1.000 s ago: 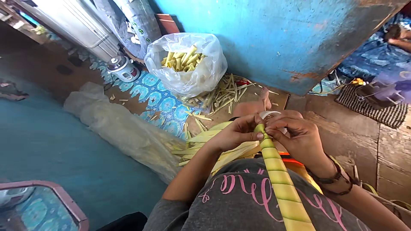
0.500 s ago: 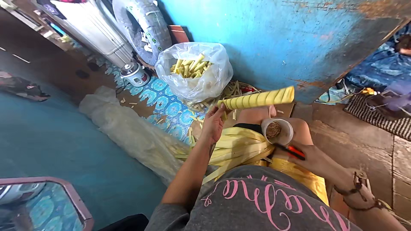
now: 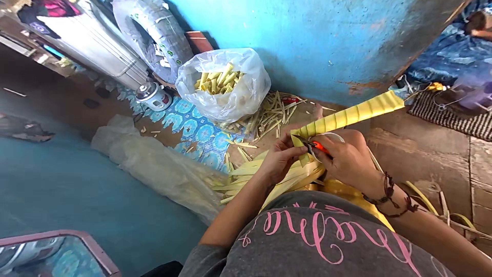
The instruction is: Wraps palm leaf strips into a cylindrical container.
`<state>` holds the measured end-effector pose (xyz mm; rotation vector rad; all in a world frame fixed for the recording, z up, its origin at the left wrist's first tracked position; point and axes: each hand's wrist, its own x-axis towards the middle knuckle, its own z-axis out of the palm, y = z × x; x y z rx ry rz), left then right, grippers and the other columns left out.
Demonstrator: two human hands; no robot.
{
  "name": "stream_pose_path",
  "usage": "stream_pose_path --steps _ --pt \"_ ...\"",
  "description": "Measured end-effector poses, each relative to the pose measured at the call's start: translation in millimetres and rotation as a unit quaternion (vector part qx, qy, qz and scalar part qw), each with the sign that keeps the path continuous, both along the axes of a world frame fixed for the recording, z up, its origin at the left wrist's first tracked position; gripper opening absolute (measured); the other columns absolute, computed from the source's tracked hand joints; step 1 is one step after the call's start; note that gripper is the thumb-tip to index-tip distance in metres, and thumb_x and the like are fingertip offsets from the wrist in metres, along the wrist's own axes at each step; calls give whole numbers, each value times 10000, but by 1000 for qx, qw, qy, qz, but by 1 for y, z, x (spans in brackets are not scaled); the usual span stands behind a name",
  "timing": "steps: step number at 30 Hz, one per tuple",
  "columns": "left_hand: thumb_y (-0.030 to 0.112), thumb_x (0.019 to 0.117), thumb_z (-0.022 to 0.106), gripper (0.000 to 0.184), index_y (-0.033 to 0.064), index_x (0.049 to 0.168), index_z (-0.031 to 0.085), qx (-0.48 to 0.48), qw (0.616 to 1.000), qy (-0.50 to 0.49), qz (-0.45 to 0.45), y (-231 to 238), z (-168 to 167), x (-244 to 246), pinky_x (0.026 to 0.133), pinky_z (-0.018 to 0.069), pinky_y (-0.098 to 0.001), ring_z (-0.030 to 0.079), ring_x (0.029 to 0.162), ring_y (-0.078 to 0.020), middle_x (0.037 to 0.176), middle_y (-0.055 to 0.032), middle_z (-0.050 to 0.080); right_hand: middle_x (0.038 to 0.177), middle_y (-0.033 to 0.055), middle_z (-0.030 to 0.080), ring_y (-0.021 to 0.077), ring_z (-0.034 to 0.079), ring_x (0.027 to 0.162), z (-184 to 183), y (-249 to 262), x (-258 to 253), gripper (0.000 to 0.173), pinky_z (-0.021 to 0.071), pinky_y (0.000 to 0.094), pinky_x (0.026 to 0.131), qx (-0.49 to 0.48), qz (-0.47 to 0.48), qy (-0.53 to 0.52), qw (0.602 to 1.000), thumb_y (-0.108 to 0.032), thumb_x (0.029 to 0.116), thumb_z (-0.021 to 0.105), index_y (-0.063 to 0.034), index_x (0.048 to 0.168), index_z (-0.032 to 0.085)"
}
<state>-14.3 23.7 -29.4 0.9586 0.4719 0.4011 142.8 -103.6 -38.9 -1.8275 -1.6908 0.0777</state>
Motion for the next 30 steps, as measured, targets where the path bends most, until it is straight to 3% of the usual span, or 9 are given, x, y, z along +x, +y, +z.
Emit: stream_pose_path --steps 5,13,16,18,19,21,24,27,30 --pt "-143 847 659 598 43 1371 441 25 997 42 -63 -16 -15 5 878 586 -336 675 980 -146 1203 -87 619 930 200 676 399 691 828 4 1 -8 245 546 579 695 -160 7 56 986 -33 961 580 -33 1203 622" --pt "21 1002 528 458 131 1419 374 169 976 75 115 121 3 -20 766 564 -259 644 839 -60 1104 5 635 786 121 622 212 601 644 -36 -35 30 418 521 412 613 -147 43 147 977 -360 1075 431 -17 1203 633" --pt "88 1011 588 625 123 1557 286 146 950 105 257 198 -15 -27 793 535 -253 619 914 -91 1270 -62 573 806 123 635 194 588 644 -50 -47 26 428 512 392 614 -183 49 175 966 -351 1074 431 -18 1253 632" --pt "93 939 703 818 96 1605 227 196 920 181 287 210 -30 -30 933 524 -315 579 1170 -169 1520 -130 434 788 88 610 164 574 634 -51 -52 27 424 501 367 605 -218 60 201 953 -360 1074 426 -32 1255 625" --pt "112 897 760 927 61 1624 187 250 905 216 268 205 -37 -33 1066 475 -413 481 1366 -267 1622 -180 315 793 80 611 161 581 638 -51 -54 29 421 511 367 614 -246 72 217 942 -362 1075 432 -35 1259 623" --pt "166 842 826 894 -14 1561 326 369 870 257 201 176 -51 -35 1166 378 -522 386 1456 -375 1611 -246 324 819 88 634 178 610 665 -52 -59 34 395 541 391 645 -317 102 234 913 -363 1061 482 -44 1247 621" --pt "256 883 801 675 13 1446 521 490 828 270 32 121 -70 -40 1164 372 -539 463 1403 -348 1482 -211 517 924 171 674 302 647 822 -64 -59 38 357 520 522 768 -389 124 189 893 -325 1025 596 -13 1186 659" --pt "320 909 782 633 48 1435 558 527 793 291 -96 81 -91 -37 1174 315 -619 396 1447 -396 1521 -181 491 1186 223 683 396 635 1142 -78 -52 33 378 463 598 1006 -393 133 127 901 -330 1002 643 -7 1188 708" --pt "276 916 778 378 -4 1155 690 547 782 272 -125 65 -80 -26 1055 451 -566 591 1220 -350 1254 -185 652 1254 207 669 372 640 1172 -66 -40 27 432 492 573 1017 -265 93 137 950 -367 983 661 -23 1243 694"
